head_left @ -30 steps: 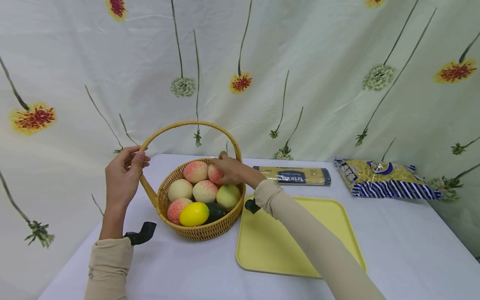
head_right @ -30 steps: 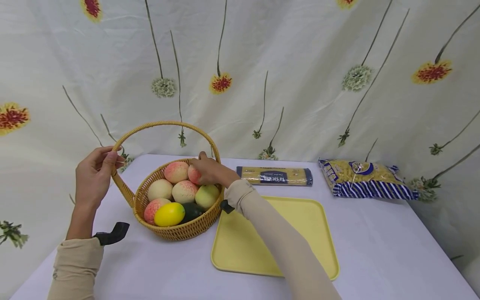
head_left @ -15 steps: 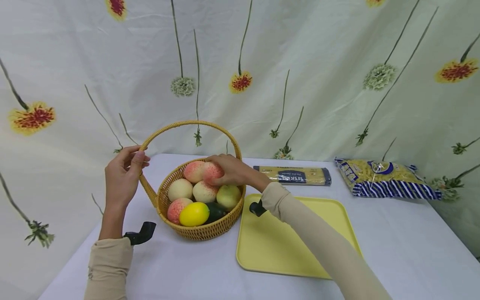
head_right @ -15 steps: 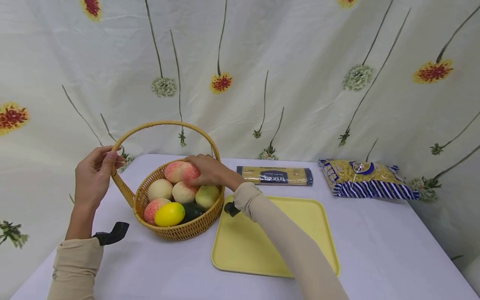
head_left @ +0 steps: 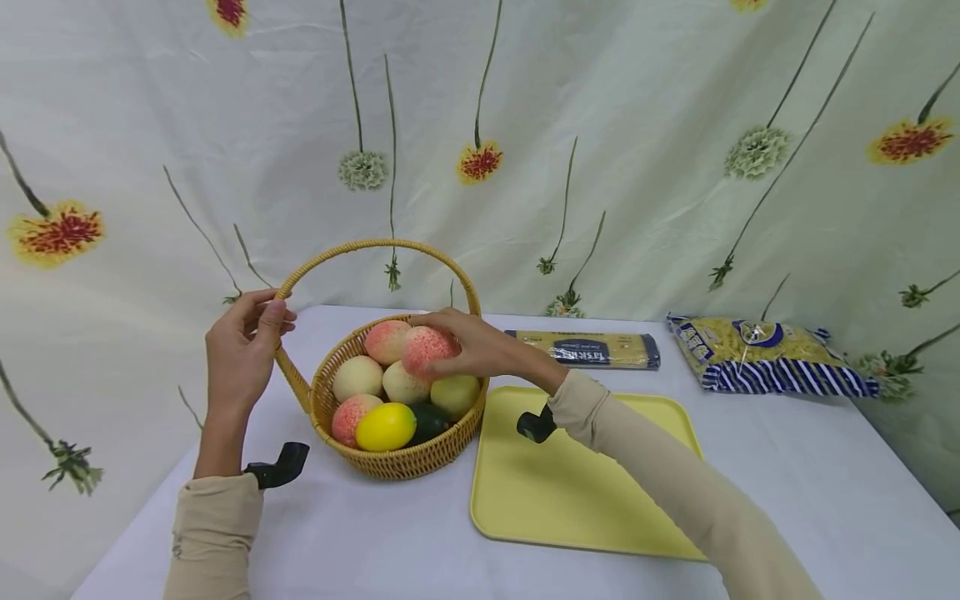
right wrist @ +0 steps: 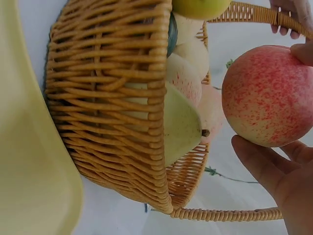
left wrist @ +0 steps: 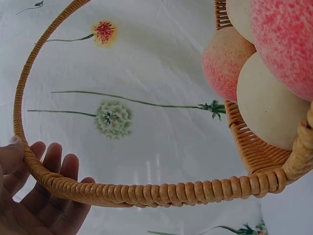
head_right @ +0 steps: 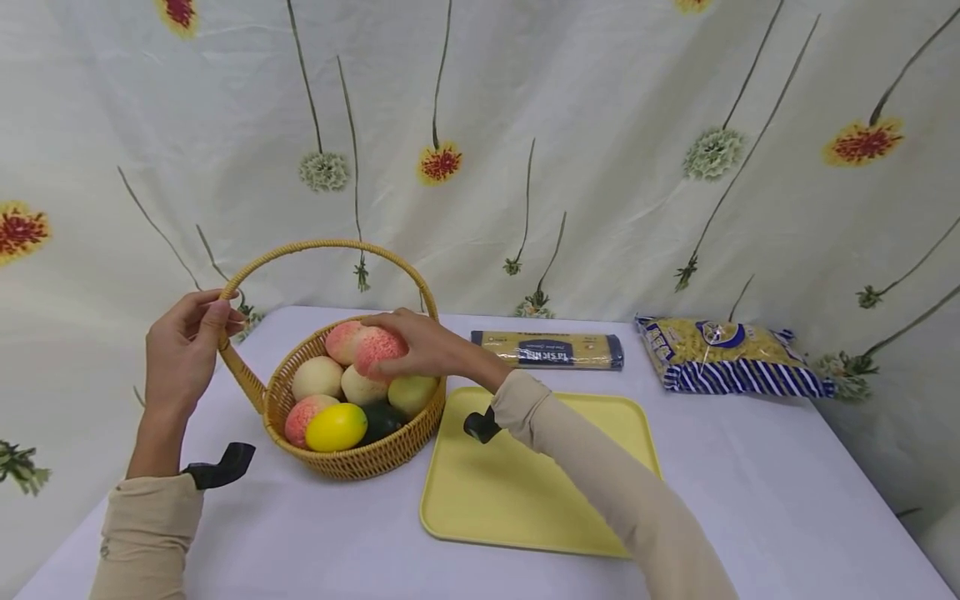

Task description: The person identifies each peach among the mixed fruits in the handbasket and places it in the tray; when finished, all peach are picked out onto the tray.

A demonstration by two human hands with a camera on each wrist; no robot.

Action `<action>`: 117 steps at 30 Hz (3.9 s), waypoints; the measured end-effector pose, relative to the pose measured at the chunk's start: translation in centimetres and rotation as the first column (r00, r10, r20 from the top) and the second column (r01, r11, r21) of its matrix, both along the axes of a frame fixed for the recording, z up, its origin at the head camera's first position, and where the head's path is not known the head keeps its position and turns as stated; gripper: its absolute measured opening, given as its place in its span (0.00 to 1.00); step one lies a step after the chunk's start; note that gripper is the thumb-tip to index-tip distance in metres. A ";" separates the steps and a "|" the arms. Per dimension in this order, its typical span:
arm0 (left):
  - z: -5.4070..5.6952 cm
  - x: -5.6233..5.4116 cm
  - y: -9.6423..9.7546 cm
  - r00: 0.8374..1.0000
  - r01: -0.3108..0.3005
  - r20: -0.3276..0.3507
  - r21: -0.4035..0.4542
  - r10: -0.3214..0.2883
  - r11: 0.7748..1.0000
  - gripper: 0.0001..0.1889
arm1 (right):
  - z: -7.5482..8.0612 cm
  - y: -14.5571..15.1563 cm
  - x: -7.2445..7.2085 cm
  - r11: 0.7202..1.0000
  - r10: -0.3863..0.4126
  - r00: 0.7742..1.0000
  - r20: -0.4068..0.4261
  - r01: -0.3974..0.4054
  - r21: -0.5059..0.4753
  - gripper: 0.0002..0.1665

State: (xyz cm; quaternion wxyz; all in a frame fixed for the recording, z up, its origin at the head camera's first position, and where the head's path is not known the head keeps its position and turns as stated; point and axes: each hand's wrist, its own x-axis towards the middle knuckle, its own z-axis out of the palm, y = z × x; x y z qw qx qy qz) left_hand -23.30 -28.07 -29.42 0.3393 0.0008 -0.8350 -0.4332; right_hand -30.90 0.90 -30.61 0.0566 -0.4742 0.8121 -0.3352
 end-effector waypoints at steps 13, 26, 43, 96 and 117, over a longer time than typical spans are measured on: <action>0.1 -0.1 0.0 1.000 -0.007 -0.004 0.001 0.007 1.000 0.20 | -1.1 1.2 2.1 0.992 0.034 0.987 0.159 -0.014 -0.126 0.35; 0.1 -0.1 -0.1 1.000 0.007 -0.009 0.009 -0.007 1.000 0.20 | -2.1 2.7 3.2 0.987 0.010 0.989 0.145 0.014 -0.163 0.36; -0.1 -0.1 -0.1 1.000 0.000 -0.003 0.010 0.000 1.000 0.20 | -3.0 5.5 3.6 0.976 -0.032 0.976 0.216 0.077 -0.203 0.32; -0.1 -0.2 -0.1 1.000 0.003 -0.007 0.006 -0.003 1.000 0.19 | -8.3 10.7 1.2 0.978 -0.102 0.944 0.314 0.153 -0.142 0.32; 0.0 -0.1 -0.1 1.000 -0.003 -0.012 0.009 0.003 1.000 0.18 | -8.9 11.2 1.0 0.986 -0.093 0.953 0.288 0.129 -0.108 0.33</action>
